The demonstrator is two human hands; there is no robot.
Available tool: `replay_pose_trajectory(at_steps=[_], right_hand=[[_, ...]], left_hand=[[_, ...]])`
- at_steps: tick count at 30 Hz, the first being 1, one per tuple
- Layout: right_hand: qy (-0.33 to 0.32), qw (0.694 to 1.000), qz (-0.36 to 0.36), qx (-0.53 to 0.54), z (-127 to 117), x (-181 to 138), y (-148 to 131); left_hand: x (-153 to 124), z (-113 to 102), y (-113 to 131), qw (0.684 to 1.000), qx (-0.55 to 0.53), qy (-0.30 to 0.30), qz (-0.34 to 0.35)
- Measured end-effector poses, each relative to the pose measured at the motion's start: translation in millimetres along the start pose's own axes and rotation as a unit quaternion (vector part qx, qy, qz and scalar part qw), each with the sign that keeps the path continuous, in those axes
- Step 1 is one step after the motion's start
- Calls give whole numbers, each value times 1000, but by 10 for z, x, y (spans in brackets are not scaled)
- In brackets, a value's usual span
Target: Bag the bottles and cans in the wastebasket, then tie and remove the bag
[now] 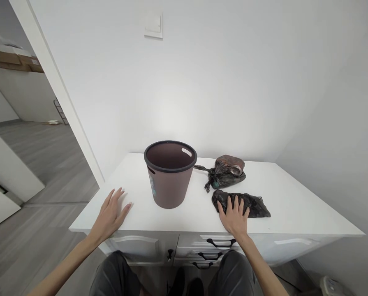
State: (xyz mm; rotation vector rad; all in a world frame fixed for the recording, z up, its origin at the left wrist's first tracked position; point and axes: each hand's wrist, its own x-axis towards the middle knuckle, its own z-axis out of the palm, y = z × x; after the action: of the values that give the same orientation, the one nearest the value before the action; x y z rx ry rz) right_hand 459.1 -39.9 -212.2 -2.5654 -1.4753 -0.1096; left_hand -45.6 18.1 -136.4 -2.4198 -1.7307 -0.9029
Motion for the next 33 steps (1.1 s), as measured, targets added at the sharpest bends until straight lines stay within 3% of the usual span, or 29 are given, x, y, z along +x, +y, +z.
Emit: replay_pose_trajectory(at_steps=[11, 33], right_hand=[[-8, 999, -36, -24, -7, -150, -49], [-6, 999, -48, -6, -96, -304, -107]], left_hand=[[-30, 74, 86, 996, 85, -15, -25], [-44, 110, 113, 995, 100, -21, -18]])
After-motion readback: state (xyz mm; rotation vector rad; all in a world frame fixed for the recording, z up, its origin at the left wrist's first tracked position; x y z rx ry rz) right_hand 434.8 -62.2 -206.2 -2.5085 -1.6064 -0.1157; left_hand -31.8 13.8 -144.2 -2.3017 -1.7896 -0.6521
